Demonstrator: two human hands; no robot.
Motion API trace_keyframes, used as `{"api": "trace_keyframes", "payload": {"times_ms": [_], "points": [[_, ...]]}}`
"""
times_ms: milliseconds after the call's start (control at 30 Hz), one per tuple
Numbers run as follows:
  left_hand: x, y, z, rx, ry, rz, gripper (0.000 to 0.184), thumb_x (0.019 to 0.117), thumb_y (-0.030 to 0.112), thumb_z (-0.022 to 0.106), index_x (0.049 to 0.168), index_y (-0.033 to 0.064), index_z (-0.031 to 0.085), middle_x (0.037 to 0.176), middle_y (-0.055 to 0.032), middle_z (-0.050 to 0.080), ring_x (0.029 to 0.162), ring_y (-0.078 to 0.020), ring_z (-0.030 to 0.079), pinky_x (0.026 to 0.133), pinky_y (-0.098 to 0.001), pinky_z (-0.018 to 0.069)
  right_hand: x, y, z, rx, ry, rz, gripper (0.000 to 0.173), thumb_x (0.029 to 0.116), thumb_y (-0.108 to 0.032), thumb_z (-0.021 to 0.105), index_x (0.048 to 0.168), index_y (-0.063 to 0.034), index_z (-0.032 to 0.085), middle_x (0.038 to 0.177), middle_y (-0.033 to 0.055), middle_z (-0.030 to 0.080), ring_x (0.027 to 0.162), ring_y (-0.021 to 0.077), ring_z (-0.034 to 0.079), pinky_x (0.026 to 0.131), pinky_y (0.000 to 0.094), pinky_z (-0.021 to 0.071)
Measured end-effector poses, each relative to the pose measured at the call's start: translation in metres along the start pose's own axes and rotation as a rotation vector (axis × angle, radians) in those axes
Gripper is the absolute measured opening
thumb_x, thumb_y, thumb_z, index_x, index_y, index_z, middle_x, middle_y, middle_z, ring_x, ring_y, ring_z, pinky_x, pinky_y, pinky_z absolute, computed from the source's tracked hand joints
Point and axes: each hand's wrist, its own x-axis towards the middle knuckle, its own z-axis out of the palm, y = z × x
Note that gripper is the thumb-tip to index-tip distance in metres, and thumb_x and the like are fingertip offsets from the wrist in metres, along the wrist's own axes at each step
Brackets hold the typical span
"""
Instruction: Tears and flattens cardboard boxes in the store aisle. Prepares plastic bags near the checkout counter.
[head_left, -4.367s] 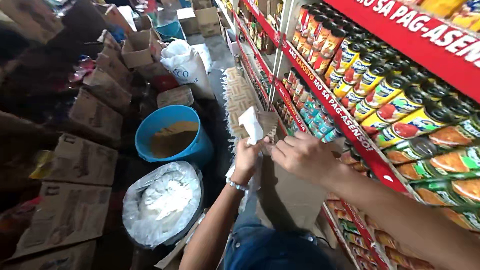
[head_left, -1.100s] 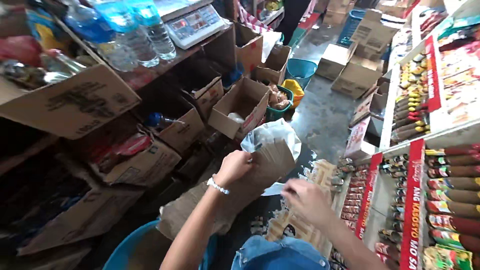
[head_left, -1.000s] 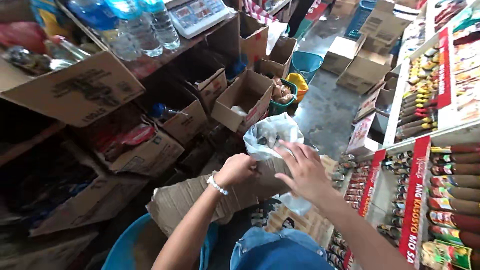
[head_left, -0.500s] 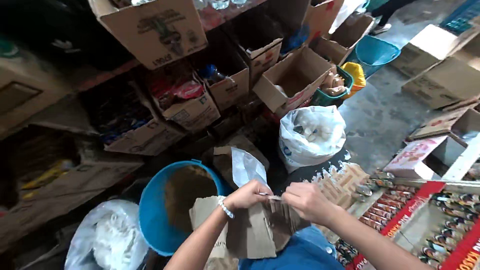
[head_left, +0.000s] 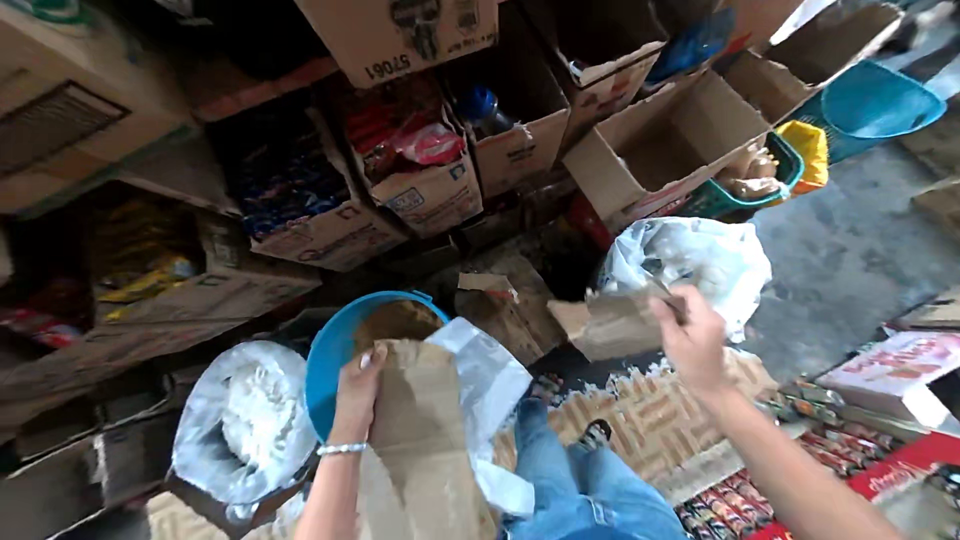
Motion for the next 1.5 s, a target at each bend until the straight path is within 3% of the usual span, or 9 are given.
{"api": "trace_keyframes", "payload": {"times_ms": [300,500,633,800,867,933,1167,1367,1500], "points": [[0.000,0.061,0.040,-0.241,0.091,-0.021,0.023,0.1081,0.015,0.047,0.110,-0.0031,0.061,0.092,-0.0028,0.064,0.079,-0.0038,0.062,0.072,-0.0243,0.0537,-0.005,0.027,0.164,0.470,-0.666,0.512,0.076,0.1018,-0.035,0.059,0.159,0.0026,0.026,0.160,0.0268,0.036,0.149,0.0411,0.034,0.122,0.0531,0.0296],[-0.022,0.138,0.089,-0.380,-0.267,0.137,0.022,0.1064,0.009,0.043,0.117,0.0038,0.060,0.077,0.0055,0.063,0.064,0.0002,0.057,0.060,-0.0159,0.0487,0.013,-0.010,0.084,0.682,-0.538,0.449,0.043,0.0875,-0.003,0.075,0.127,0.0067,0.061,0.114,0.0130,0.071,0.104,0.0101,0.069,0.095,0.0295,0.0563],[-0.025,0.205,0.095,-0.268,-0.555,0.358,0.055,0.0903,-0.006,0.051,0.144,0.0019,0.043,0.119,-0.0061,0.057,0.094,-0.0068,0.059,0.080,-0.0231,0.0515,-0.007,0.068,-0.027,0.798,-0.107,0.472,0.044,0.0860,-0.007,0.070,0.127,0.0029,0.057,0.109,0.0028,0.071,0.101,0.0068,0.069,0.091,0.0286,0.0591],[-0.091,0.299,0.190,-0.183,-1.066,0.643,0.047,0.0892,-0.006,0.050,0.134,0.0053,0.054,0.109,0.0018,0.061,0.085,-0.0014,0.057,0.074,-0.0174,0.0498,-0.061,0.103,-0.147,0.927,-0.120,0.236,0.047,0.0963,-0.065,0.052,0.100,-0.0259,0.078,0.083,-0.0165,0.073,0.070,-0.0082,0.064,0.065,0.0124,0.0526],[-0.140,0.327,0.246,-0.167,-1.353,0.673,0.047,0.0877,-0.005,0.049,0.134,0.0045,0.055,0.110,0.0016,0.063,0.089,-0.0019,0.059,0.077,-0.0188,0.0509,-0.061,0.088,-0.174,0.811,-0.080,0.158,0.042,0.1064,-0.039,0.045,0.111,-0.0122,0.077,0.067,-0.0173,0.062,0.053,-0.0112,0.048,0.050,0.0086,0.0400],[-0.199,0.345,0.303,-0.162,-1.648,0.599,0.045,0.0884,-0.007,0.046,0.132,0.0037,0.055,0.107,0.0015,0.062,0.089,-0.0023,0.060,0.078,-0.0195,0.0521,-0.055,0.078,-0.205,0.750,-0.035,0.068,0.042,0.0997,-0.028,0.052,0.133,-0.0042,0.064,0.074,-0.0189,0.060,0.057,-0.0109,0.046,0.055,0.0098,0.0403],[-0.386,0.359,0.476,-0.425,-2.382,0.128,0.033,0.0879,0.002,0.045,0.111,0.0154,0.065,0.086,0.0066,0.064,0.067,0.0002,0.057,0.061,-0.0151,0.0484,-0.084,0.106,-0.333,0.995,0.261,0.165,0.028,0.0753,0.008,0.071,0.097,-0.0085,0.062,0.083,-0.0120,0.068,0.080,-0.0075,0.063,0.076,0.0150,0.0539],[-0.434,0.376,0.587,-0.418,-1.459,1.133,0.040,0.0975,0.014,0.058,0.137,0.0031,0.056,0.132,-0.0039,0.064,0.120,-0.0117,0.060,0.101,-0.0331,0.0510,-0.125,0.229,-0.450,0.770,0.625,0.357,0.016,0.0957,0.001,0.047,0.101,-0.0062,0.061,0.073,-0.0135,0.064,0.060,-0.0065,0.058,0.059,0.0138,0.0519],[-0.455,0.324,0.627,-0.528,-0.871,1.259,0.023,0.0986,0.033,0.063,0.113,0.0162,0.058,0.109,0.0106,0.063,0.104,0.0021,0.060,0.091,-0.0204,0.0511,-0.120,0.294,-0.525,0.621,0.841,0.758,0.018,0.1060,-0.014,0.050,0.101,0.0000,0.061,0.067,-0.0044,0.058,0.056,0.0008,0.054,0.057,0.0212,0.0507]]}}
